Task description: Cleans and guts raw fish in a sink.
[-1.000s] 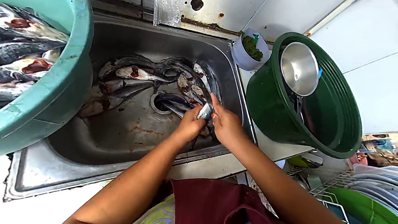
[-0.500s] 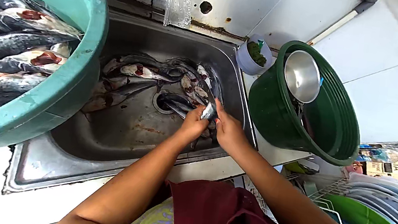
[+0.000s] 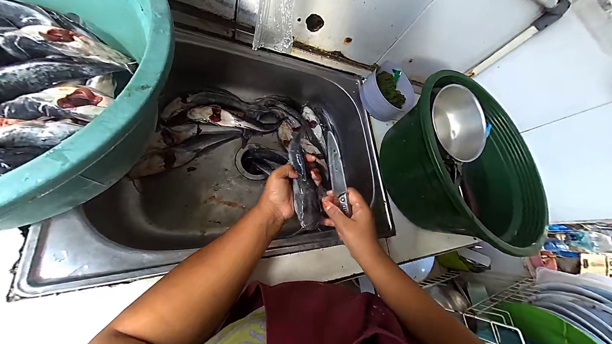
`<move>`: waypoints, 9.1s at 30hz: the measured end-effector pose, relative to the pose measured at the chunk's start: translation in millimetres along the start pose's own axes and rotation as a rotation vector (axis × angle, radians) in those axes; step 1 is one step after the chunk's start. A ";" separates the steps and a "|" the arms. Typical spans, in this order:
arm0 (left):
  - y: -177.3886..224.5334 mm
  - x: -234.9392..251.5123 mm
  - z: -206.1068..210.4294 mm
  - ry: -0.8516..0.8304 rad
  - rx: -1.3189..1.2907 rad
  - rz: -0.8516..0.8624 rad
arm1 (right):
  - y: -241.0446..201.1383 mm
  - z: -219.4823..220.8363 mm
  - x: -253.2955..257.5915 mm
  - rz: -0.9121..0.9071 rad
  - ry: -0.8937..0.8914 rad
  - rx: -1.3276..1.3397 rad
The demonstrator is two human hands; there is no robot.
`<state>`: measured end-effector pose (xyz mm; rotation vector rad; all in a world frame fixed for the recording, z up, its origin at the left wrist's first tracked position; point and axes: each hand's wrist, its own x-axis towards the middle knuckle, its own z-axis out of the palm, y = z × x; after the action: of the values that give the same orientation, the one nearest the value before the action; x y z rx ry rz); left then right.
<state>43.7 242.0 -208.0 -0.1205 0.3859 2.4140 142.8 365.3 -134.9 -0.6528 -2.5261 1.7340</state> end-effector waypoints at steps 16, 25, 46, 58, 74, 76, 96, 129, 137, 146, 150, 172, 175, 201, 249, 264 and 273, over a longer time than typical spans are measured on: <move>-9.2 -4.1 15.8 0.337 0.303 0.086 | -5.7 32.9 8.5 -0.088 0.040 -0.225; -4.7 1.7 5.8 0.247 0.637 0.027 | -10.5 -2.3 1.3 -0.013 -0.100 -0.309; -18.5 2.4 5.8 0.032 1.122 -0.093 | -42.2 -4.6 16.9 -0.097 -0.205 -1.046; -17.8 5.1 0.7 0.069 1.147 -0.001 | -48.9 15.8 25.3 -0.036 -0.177 -1.023; -9.3 5.7 3.3 0.134 1.123 0.026 | -43.1 -24.0 -25.8 -0.106 -0.224 -1.122; -11.3 5.4 2.4 0.129 1.125 0.022 | -46.2 -17.3 -19.7 -0.081 -0.228 -1.096; -7.1 5.4 -2.9 0.063 1.030 0.030 | -17.8 -46.1 -5.8 -0.150 -0.082 -0.741; -6.8 -0.6 1.3 -0.133 1.200 0.148 | -39.6 6.3 32.1 -0.122 -0.038 -0.705; -0.2 -11.7 18.5 0.227 0.685 0.080 | 28.3 -38.4 -25.8 0.127 0.095 -0.004; 117.5 -73.1 182.4 0.247 0.540 0.341 | 63.8 -54.7 -32.7 0.274 -0.045 0.145; 209.7 -99.6 203.7 0.317 0.522 0.537 | 69.3 -62.3 -28.6 0.245 -0.135 0.192; -23.9 -10.5 65.0 0.221 1.786 -0.512 | 68.2 -60.1 -7.1 0.268 -0.100 0.518; -57.8 21.1 18.9 0.320 1.875 -0.764 | 66.4 -57.4 -5.0 0.275 -0.099 0.470; 2.1 -18.5 8.8 0.590 0.863 0.026 | 35.1 -48.0 -7.8 -0.063 -0.265 -0.302; 22.8 -2.8 -4.6 0.054 0.709 0.283 | -49.5 -9.5 10.7 -0.162 -0.159 -0.180; 28.8 1.7 -2.0 0.332 0.686 0.115 | -14.0 -19.8 -3.9 -0.107 -0.264 -0.539; 27.0 4.7 -0.6 0.346 0.654 0.035 | -9.2 -21.2 3.4 -0.165 -0.233 -0.586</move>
<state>22.8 225.1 -202.9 -0.2365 1.3145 2.1739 141.7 382.6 -119.3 -0.2354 -3.1661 1.0627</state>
